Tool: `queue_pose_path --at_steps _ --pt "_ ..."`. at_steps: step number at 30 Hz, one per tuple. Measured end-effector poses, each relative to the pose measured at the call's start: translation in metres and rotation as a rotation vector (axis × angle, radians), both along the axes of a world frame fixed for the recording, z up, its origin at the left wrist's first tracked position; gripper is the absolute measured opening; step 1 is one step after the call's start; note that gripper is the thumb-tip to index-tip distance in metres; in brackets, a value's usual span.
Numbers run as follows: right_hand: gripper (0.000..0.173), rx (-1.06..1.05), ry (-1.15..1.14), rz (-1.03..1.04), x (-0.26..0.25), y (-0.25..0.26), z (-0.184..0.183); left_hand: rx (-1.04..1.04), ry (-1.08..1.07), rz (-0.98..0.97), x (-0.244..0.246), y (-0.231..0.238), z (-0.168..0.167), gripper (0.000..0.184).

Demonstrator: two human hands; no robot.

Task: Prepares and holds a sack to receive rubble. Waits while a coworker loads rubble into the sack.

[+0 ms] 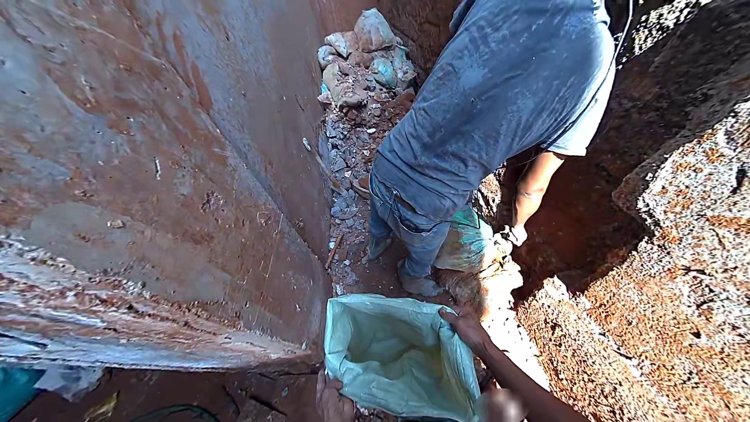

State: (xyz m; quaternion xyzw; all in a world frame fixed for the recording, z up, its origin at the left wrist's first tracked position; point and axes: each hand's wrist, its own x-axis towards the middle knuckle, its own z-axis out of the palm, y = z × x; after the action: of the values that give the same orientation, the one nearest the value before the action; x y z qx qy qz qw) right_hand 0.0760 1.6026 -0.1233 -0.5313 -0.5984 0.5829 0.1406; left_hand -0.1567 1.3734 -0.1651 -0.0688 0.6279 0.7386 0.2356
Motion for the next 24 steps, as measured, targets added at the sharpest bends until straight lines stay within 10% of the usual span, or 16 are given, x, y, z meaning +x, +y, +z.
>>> queue_pose_path --at_steps 24 --pt "0.03 -0.033 -0.047 -0.015 0.013 -0.018 -0.011 -0.039 0.021 -0.052 0.003 -0.02 -0.017 0.072"
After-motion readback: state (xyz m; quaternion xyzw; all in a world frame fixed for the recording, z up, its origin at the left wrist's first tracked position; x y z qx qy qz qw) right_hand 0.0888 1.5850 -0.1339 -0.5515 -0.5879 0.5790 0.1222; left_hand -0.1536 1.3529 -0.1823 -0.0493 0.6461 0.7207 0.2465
